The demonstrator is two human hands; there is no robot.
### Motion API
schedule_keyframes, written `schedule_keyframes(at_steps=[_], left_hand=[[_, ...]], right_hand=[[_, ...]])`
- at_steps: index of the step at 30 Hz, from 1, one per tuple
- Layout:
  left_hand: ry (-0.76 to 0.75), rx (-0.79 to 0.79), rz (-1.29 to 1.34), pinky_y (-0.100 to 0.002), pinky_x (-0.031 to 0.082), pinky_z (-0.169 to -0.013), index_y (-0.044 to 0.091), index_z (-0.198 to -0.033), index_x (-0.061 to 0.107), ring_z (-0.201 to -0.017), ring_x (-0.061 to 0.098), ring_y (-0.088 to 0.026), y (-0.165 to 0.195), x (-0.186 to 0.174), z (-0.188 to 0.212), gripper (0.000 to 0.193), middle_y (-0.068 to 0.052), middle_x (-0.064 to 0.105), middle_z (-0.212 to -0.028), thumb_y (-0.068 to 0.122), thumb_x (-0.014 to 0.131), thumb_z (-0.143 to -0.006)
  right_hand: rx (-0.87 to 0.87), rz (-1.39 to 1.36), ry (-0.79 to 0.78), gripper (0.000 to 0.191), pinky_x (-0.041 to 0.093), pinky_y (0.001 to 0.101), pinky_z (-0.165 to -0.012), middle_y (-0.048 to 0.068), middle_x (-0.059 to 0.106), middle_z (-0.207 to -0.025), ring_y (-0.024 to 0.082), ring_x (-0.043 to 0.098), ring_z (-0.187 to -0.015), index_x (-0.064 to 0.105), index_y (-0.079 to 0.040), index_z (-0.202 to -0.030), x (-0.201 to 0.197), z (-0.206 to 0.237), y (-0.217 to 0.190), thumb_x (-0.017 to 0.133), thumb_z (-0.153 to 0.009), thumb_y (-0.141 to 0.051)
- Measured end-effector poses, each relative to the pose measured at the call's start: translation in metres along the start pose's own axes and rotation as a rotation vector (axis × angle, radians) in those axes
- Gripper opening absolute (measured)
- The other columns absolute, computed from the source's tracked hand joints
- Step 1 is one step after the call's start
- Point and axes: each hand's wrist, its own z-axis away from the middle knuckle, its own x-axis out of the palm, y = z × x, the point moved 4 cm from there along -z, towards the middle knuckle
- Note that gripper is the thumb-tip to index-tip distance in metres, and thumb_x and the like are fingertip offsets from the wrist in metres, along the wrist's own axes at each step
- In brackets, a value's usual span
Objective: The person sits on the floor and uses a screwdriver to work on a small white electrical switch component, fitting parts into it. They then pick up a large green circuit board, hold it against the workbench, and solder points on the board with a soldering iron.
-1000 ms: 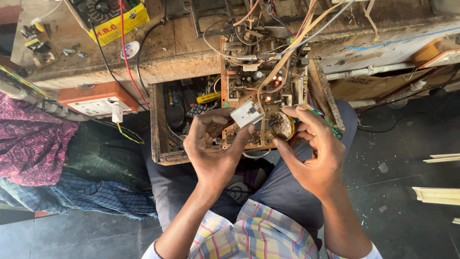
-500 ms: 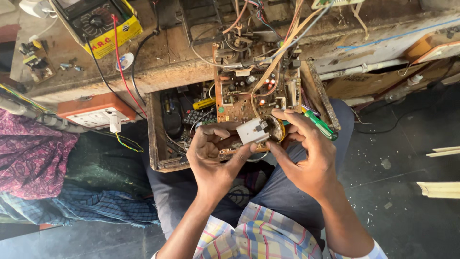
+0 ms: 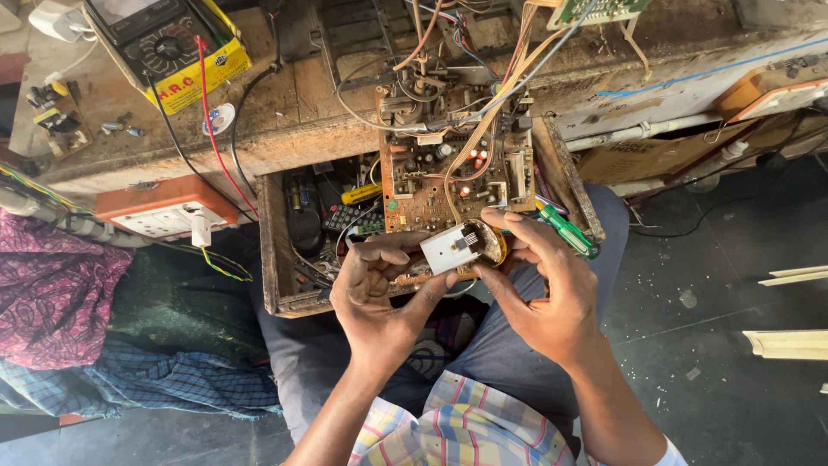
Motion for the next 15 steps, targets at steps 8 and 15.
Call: schedule_keyframes(at_steps=[8,15], left_hand=[[0.008,-0.004,-0.009,-0.036,0.062,-0.104,0.002,-0.106,0.051,-0.123,0.068,-0.024,0.004,0.0,0.0006,0.043,-0.02,0.066,-0.128,-0.006,0.086,-0.083],[-0.006,0.005,-0.031,-0.036,0.065,-0.101,0.002,-0.105,0.051,-0.123,0.069,-0.024,0.0048,-0.001,-0.0018,0.041,-0.022,0.066,-0.129,-0.005,0.085,-0.083]], right_hand=[[0.013,0.013,-0.001,0.062,0.066,0.0314,-0.091,0.021,0.064,-0.139,0.025,0.072,-0.118,0.047,0.001,-0.142,0.0016,-0.0003,-0.0001,0.079,-0.09,0.006],[-0.025,0.009,-0.007,0.066,0.066,0.0321,-0.093,0.021,0.064,-0.14,0.026,0.071,-0.122,0.043,-0.003,-0.146,0.003,-0.0012,-0.0031,0.078,-0.091,0.007]])
